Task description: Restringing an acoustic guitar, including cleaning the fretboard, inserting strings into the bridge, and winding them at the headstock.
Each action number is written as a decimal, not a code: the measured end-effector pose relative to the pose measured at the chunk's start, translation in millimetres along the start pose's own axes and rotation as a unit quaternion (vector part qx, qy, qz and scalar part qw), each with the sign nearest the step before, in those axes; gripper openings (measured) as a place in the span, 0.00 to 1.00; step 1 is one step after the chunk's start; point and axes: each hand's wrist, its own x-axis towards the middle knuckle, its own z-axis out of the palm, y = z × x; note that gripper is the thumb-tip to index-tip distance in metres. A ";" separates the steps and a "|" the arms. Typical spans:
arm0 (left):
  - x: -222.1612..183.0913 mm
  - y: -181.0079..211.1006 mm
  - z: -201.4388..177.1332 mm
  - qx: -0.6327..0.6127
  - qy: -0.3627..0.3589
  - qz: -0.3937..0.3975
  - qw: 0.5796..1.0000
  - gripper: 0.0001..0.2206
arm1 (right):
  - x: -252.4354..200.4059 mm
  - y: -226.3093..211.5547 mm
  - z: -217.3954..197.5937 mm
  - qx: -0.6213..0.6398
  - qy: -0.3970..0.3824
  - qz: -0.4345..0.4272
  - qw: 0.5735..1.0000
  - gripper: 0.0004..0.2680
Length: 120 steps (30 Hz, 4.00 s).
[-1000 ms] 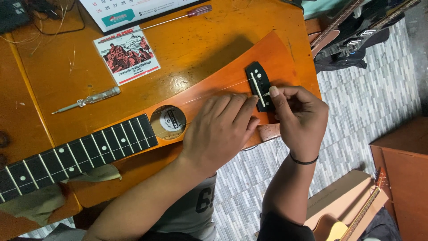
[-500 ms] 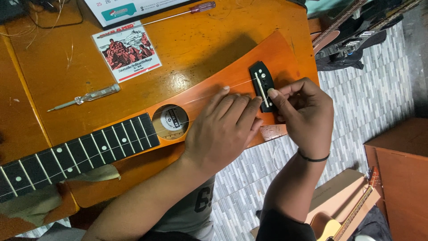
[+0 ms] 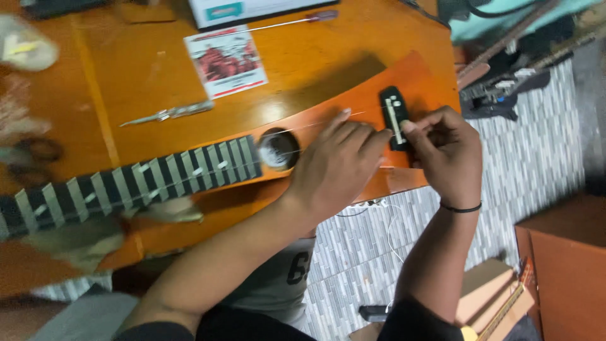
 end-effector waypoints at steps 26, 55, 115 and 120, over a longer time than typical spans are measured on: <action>-222.0 -125.3 -272.5 0.160 0.162 -0.173 0.958 0.06 | -63.6 -210.5 244.4 -0.283 -0.170 -0.540 0.774 0.03; -430.9 -229.6 -373.5 0.162 0.292 -0.198 0.922 0.07 | -124.2 -348.0 421.6 -0.207 -0.278 -0.558 0.754 0.02; -407.8 -215.5 -369.0 0.053 0.339 -0.299 0.890 0.14 | -192.2 -284.8 437.1 -0.072 -0.179 -0.576 0.795 0.05; -414.3 -222.6 -386.5 0.002 0.314 -0.271 0.910 0.14 | -234.6 -252.4 499.7 0.311 -0.435 -0.169 0.828 0.05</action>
